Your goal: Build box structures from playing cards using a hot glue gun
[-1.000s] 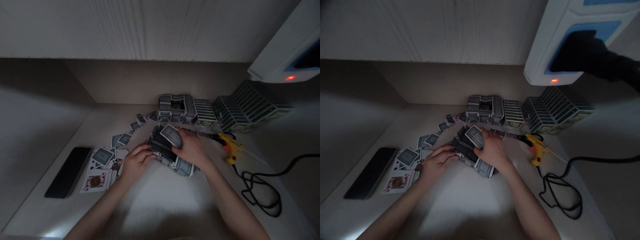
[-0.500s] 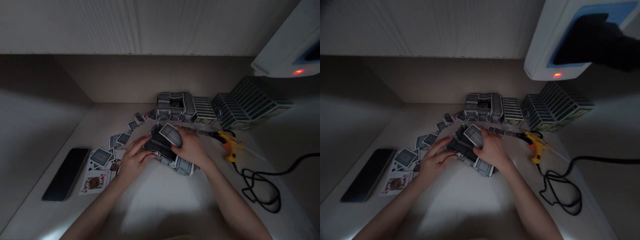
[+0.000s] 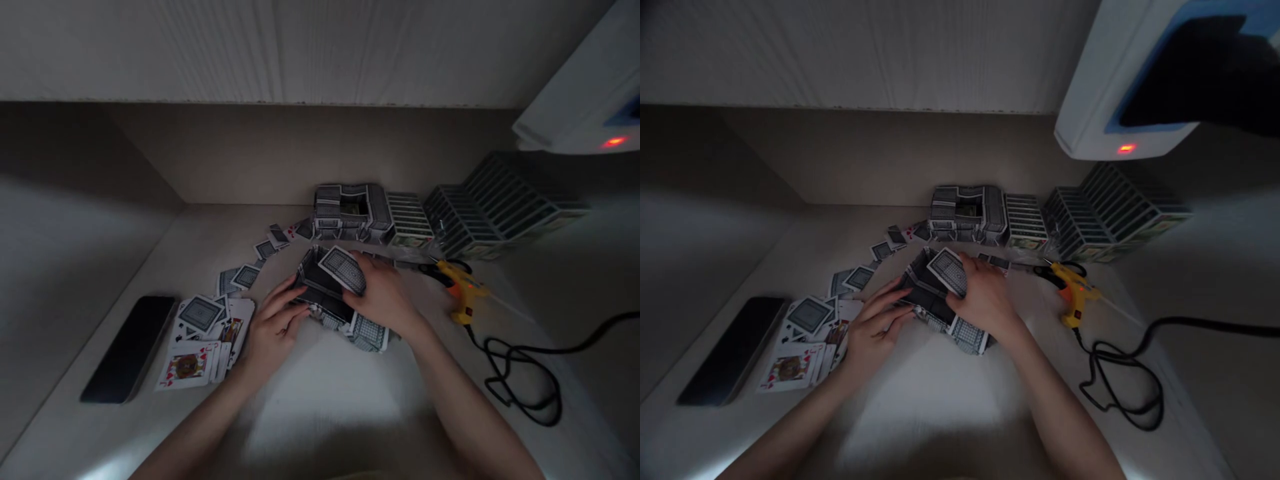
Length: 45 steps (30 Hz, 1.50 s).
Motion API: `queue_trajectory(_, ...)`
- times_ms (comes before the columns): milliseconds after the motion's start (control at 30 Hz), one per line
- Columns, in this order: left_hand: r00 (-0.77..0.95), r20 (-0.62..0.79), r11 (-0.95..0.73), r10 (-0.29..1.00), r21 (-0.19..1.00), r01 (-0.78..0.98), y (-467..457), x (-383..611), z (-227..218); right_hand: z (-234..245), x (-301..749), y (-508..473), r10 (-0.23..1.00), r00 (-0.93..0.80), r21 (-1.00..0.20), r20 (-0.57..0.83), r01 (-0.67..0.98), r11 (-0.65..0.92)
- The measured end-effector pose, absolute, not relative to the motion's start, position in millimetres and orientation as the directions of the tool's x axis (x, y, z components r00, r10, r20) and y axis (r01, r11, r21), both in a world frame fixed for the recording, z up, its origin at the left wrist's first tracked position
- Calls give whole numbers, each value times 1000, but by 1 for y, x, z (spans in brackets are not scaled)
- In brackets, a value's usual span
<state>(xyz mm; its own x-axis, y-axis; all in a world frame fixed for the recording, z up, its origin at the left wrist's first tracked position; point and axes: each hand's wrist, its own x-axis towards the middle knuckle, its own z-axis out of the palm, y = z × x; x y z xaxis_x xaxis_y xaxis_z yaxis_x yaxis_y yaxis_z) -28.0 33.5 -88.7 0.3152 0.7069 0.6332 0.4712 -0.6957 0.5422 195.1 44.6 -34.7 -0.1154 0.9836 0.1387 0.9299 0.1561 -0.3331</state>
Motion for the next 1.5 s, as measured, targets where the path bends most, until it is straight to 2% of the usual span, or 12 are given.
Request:
queue_trajectory(100,333,626,-699,705,537,472,33,-29,-90,-35,195,45,984,-111,-334,139,930,152)
queue_trajectory(333,450,553,-704,701,435,562,34,-26,-77,-37,196,45,986,-106,-336,127,931,143)
queue_trajectory(533,295,599,-657,745,582,479,33,-24,-83,-40,197,46,982,-113,-342,153,926,160)
queue_trajectory(733,376,578,-680,725,511,526,36,-23,-78,-40,197,47,983,-121,-345,141,924,164)
queue_trajectory(800,362,562,-658,744,523,541,36,-23,-77,-40,197,47,983,-119,-341,138,927,160)
queue_trajectory(1100,132,593,-565,795,643,517,39,-34,-92,-39,198,45,982,-115,-345,150,924,161)
queue_trajectory(1300,282,505,-575,816,655,490,48,-45,-92,-37,198,45,979,-130,-368,160,912,181)
queue_trajectory(1433,283,529,-588,800,602,540,46,-41,-95,-37,198,45,980,-121,-365,157,915,172)
queue_trajectory(1500,232,556,-582,798,614,533,43,-36,-98,-37,198,45,980,-119,-363,158,916,170)
